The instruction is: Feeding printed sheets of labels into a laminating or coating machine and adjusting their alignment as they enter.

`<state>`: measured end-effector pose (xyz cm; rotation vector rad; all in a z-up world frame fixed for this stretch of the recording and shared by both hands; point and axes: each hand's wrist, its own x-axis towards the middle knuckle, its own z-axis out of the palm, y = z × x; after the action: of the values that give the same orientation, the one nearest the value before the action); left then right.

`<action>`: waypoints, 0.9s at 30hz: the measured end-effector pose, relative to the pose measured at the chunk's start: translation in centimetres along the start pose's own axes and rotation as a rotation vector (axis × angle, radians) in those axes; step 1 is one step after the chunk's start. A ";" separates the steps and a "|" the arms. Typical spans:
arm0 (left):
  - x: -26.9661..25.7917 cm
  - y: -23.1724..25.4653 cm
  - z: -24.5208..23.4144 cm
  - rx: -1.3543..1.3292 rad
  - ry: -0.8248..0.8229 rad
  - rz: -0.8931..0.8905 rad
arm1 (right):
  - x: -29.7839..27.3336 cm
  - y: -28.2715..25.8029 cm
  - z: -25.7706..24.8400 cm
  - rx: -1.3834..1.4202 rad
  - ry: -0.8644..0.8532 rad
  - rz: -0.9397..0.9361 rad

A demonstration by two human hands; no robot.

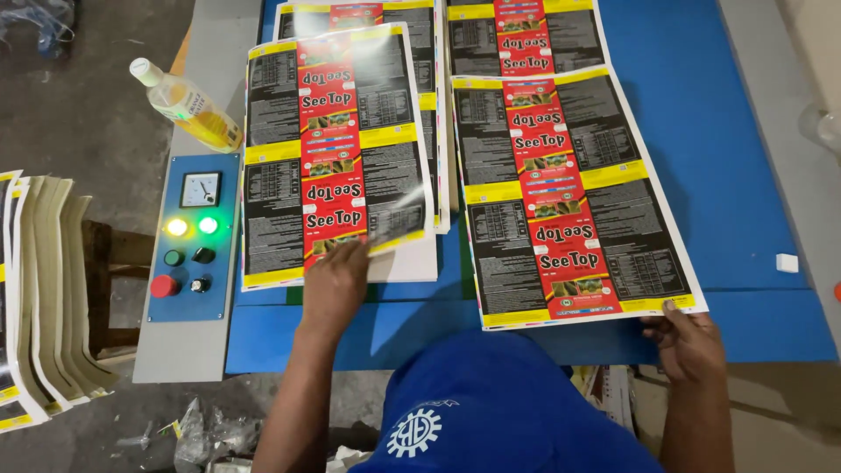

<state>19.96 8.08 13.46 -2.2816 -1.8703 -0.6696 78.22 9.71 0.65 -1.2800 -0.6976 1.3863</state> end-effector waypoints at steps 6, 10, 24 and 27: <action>1.3 0.8 -2.3 -0.020 0.049 -0.071 | -0.8 0.3 0.0 -0.023 -0.004 -0.006; 1.4 1.5 -2.4 -0.059 0.007 0.008 | -0.9 0.7 0.0 -0.051 0.017 0.000; 0.7 2.0 -1.1 -0.077 -0.006 -0.043 | 0.1 -1.1 4.9 -0.176 0.046 0.007; 0.6 2.1 -1.1 -0.085 -0.004 -0.049 | 2.3 -1.0 5.1 -0.219 0.061 0.019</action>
<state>21.74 7.79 15.07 -2.2961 -1.9410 -0.7652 74.08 13.36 2.14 -1.4975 -0.8138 1.3075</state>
